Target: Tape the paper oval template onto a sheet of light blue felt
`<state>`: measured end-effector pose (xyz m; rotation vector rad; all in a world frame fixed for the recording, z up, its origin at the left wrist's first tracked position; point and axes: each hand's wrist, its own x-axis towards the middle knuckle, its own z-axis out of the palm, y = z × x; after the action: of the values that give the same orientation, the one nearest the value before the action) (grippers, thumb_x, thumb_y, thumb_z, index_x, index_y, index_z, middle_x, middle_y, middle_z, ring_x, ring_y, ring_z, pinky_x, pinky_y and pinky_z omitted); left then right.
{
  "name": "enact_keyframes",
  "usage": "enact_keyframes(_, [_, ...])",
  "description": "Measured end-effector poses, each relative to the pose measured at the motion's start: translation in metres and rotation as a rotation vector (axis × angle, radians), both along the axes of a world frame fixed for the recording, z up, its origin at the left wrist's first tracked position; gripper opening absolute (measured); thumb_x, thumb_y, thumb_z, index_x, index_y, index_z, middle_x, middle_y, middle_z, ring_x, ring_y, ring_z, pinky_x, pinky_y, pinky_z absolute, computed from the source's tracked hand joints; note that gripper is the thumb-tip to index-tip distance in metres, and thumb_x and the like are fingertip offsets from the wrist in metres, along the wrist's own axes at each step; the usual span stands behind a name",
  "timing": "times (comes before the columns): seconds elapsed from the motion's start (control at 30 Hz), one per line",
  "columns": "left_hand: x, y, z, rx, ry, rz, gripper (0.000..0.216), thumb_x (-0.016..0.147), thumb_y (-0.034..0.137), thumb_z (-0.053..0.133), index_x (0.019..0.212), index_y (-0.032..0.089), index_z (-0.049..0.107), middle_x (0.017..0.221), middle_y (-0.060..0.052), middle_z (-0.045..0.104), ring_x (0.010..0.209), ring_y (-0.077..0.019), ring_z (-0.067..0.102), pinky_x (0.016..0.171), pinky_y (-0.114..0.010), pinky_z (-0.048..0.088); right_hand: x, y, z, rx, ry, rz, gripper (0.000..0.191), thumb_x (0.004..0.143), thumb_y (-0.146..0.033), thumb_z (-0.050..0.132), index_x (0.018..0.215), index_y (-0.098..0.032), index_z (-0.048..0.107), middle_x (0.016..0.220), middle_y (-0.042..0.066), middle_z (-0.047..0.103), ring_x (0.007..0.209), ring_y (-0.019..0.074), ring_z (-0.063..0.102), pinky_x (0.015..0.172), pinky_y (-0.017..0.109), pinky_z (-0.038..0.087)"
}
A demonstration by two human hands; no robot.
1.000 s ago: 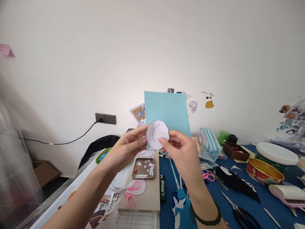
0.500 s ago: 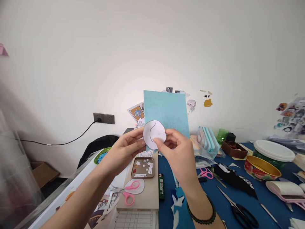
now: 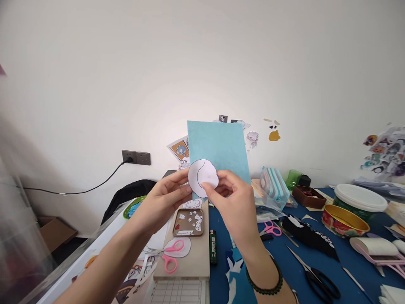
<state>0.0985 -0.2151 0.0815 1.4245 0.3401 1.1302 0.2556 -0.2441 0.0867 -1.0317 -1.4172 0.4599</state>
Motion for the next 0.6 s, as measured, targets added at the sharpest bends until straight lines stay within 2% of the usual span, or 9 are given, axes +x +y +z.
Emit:
enact_keyframes(0.13, [-0.002, 0.001, 0.0, 0.021, 0.037, 0.038, 0.04, 0.088, 0.022, 0.058, 0.127, 0.029, 0.058, 0.128, -0.004, 0.06, 0.111, -0.0211, 0.058, 0.091, -0.031, 0.046, 0.004, 0.001, 0.001, -0.01, -0.01, 0.032, 0.021, 0.074, -0.034, 0.07, 0.09, -0.02, 0.067, 0.072, 0.001, 0.07, 0.06, 0.0158, 0.062, 0.054, 0.026, 0.052])
enact_keyframes(0.3, [-0.009, 0.005, 0.001, 0.053, 0.16, 0.202, 0.04, 0.086, 0.017, 0.055, 0.124, 0.028, 0.059, 0.126, -0.003, 0.06, 0.109, -0.0216, 0.057, 0.092, -0.036, 0.045, 0.026, 0.003, 0.008, -0.006, -0.121, -0.033, 0.02, 0.08, -0.039, 0.063, 0.087, -0.021, 0.066, 0.075, 0.001, 0.067, 0.066, 0.0156, 0.059, 0.057, 0.026, 0.049])
enact_keyframes(0.4, [-0.01, 0.009, 0.002, 0.034, 0.159, 0.195, 0.044, 0.081, 0.011, 0.056, 0.123, 0.025, 0.059, 0.117, -0.005, 0.064, 0.095, -0.0186, 0.061, 0.081, -0.032, 0.048, 0.035, 0.003, 0.012, -0.044, -0.222, -0.079, 0.021, 0.082, -0.041, 0.06, 0.083, -0.021, 0.065, 0.076, 0.001, 0.064, 0.069, 0.0155, 0.056, 0.057, 0.025, 0.045])
enact_keyframes(0.5, [-0.008, 0.011, 0.001, 0.029, 0.139, 0.186, 0.047, 0.079, 0.008, 0.056, 0.124, 0.024, 0.057, 0.116, -0.005, 0.062, 0.078, -0.013, 0.06, 0.07, -0.028, 0.049, 0.033, 0.004, 0.012, -0.063, -0.346, -0.11, 0.02, 0.081, -0.04, 0.061, 0.077, -0.021, 0.063, 0.07, -0.001, 0.06, 0.063, 0.0139, 0.051, 0.053, 0.024, 0.04])
enact_keyframes(0.6, [-0.007, 0.011, 0.0, 0.024, 0.089, 0.156, 0.05, 0.079, 0.008, 0.056, 0.125, 0.027, 0.055, 0.126, -0.004, 0.056, 0.081, -0.0116, 0.058, 0.072, -0.026, 0.051, 0.027, 0.005, 0.012, -0.058, -0.496, -0.084, 0.017, 0.081, -0.037, 0.062, 0.073, -0.022, 0.06, 0.067, -0.002, 0.059, 0.059, 0.0133, 0.049, 0.052, 0.025, 0.037])
